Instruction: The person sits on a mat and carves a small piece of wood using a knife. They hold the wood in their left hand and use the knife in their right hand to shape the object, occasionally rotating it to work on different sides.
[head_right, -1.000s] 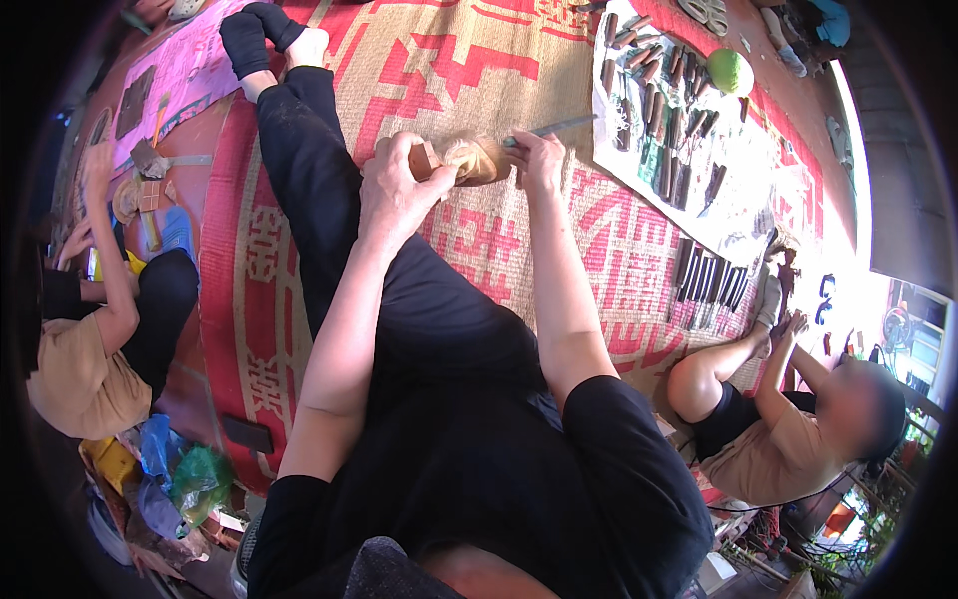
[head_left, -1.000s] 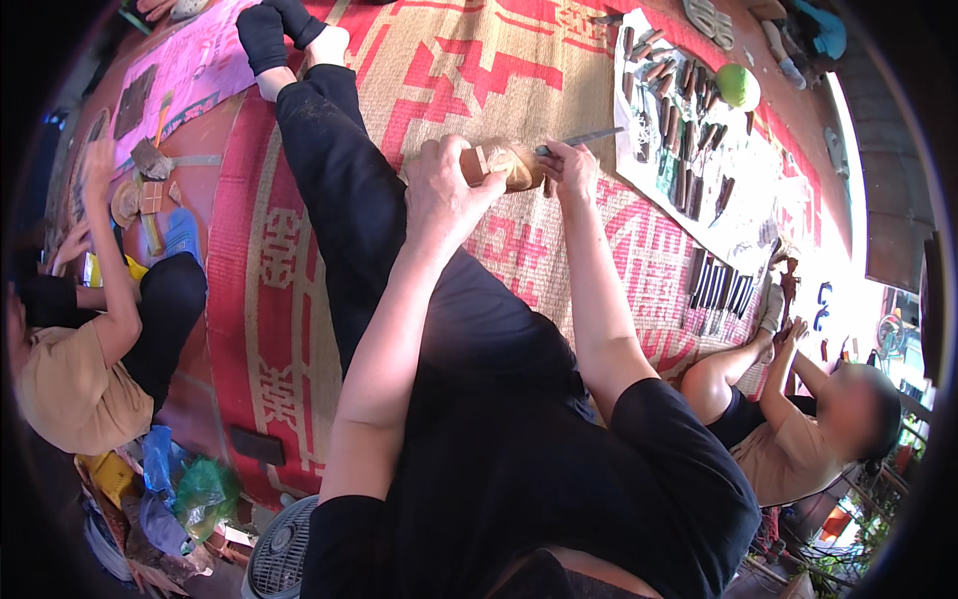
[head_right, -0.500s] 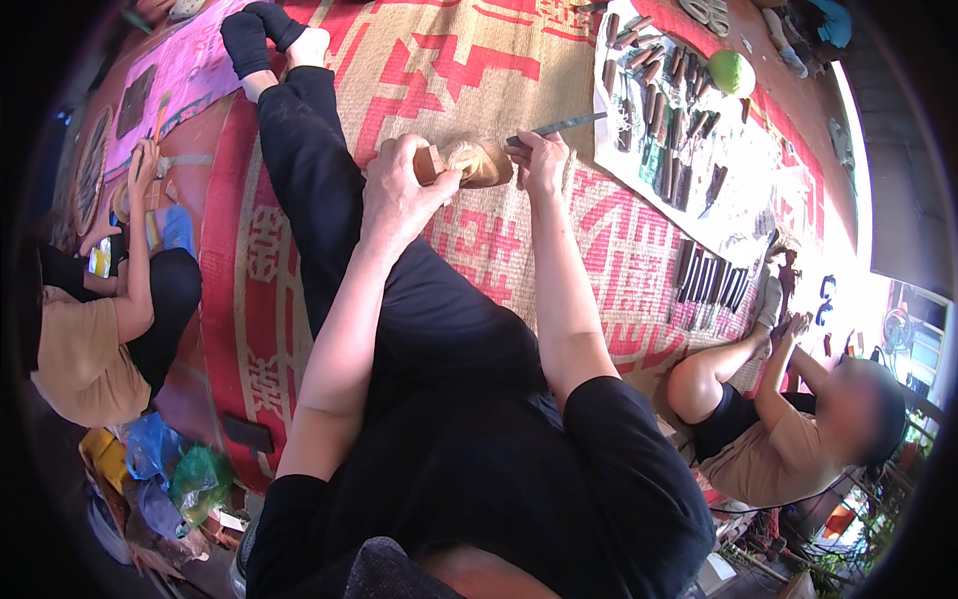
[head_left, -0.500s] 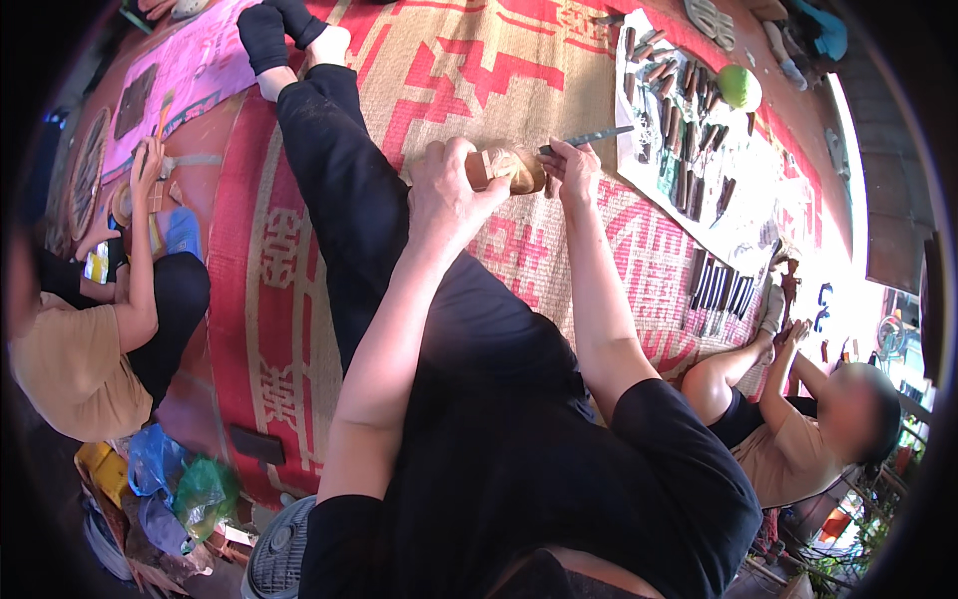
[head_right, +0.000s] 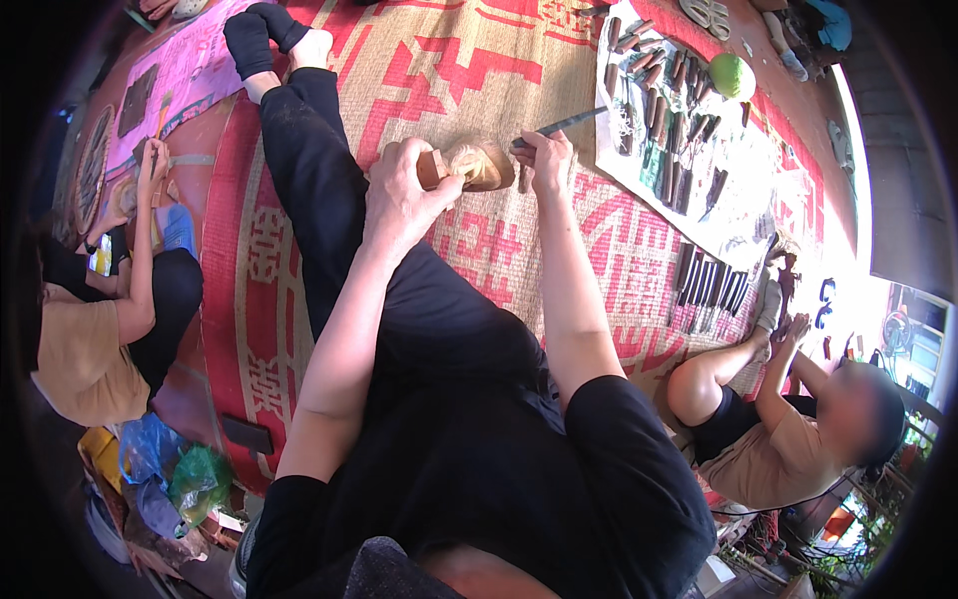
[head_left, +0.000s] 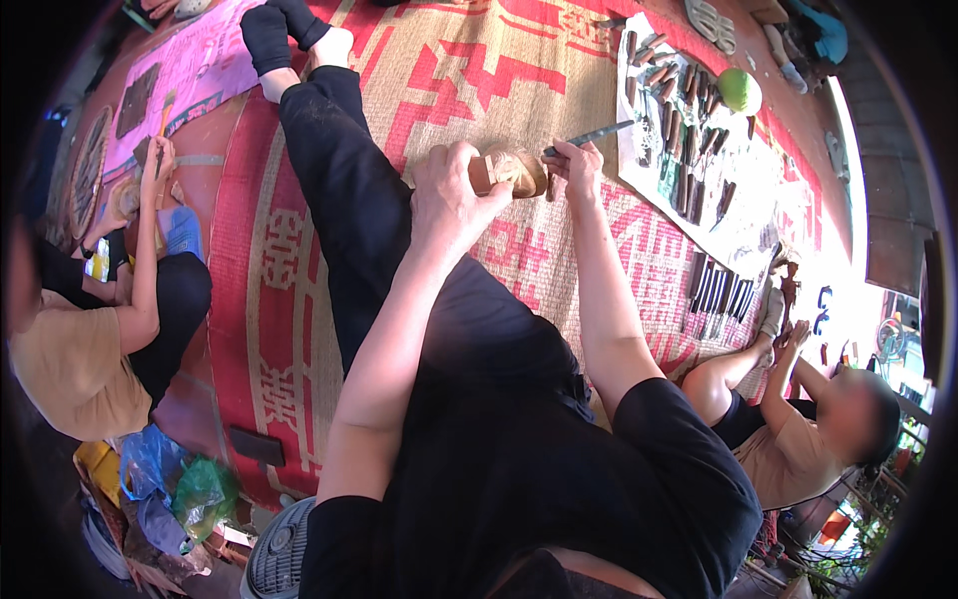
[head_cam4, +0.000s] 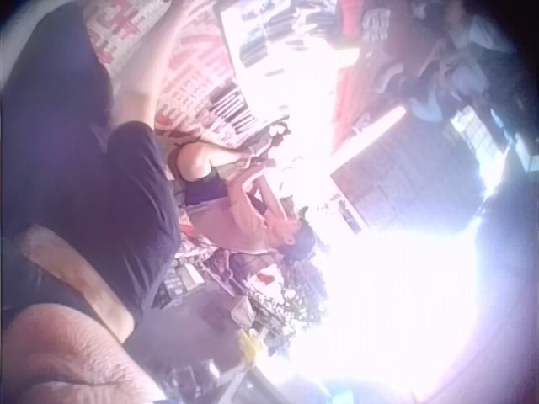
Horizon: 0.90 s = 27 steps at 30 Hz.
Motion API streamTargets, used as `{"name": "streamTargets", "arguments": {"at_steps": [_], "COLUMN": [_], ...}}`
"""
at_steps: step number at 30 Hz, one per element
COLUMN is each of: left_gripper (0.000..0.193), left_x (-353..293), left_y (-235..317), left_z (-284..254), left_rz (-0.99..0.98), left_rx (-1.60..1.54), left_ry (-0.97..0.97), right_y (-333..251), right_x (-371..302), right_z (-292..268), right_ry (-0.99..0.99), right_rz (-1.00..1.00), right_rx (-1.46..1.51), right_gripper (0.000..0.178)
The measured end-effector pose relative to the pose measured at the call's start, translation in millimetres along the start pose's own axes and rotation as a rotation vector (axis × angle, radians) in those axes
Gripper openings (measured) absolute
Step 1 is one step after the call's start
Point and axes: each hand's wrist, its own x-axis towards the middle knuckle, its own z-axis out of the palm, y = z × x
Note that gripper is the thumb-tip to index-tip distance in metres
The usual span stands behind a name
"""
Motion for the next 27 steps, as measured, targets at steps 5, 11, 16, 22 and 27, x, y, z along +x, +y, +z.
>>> {"name": "streamTargets", "arguments": {"at_steps": [5,11,16,22,27], "left_gripper": [0.039,0.039,0.038,0.039,0.039], "left_x": [0.9,0.2,-2.0,0.1,1.3], "left_y": [2.9,1.6,-0.8,3.1,4.7], "left_z": [-0.6,2.3,1.0,-3.8,1.2], "left_rz": [-0.041,-0.019,0.018,-0.045,-0.033], "left_rx": [0.015,-0.007,-0.009,0.004,-0.010], "left_ry": [-0.017,-0.016,-0.001,-0.041,-0.030], "right_y": [-5.7,0.0,-4.1,-6.5,3.3], "right_x": [-24.2,-9.7,-4.7,-15.8,0.6], "right_z": [24.4,19.0,16.5,31.9,23.4], "right_ry": [-0.150,-0.122,-0.063,-0.182,-0.060], "right_rz": [-0.073,0.027,0.032,0.049,0.091], "right_rx": [0.052,0.057,0.097,-0.046,0.047], "right_gripper": [0.011,0.012,0.012,0.009,0.016]}}
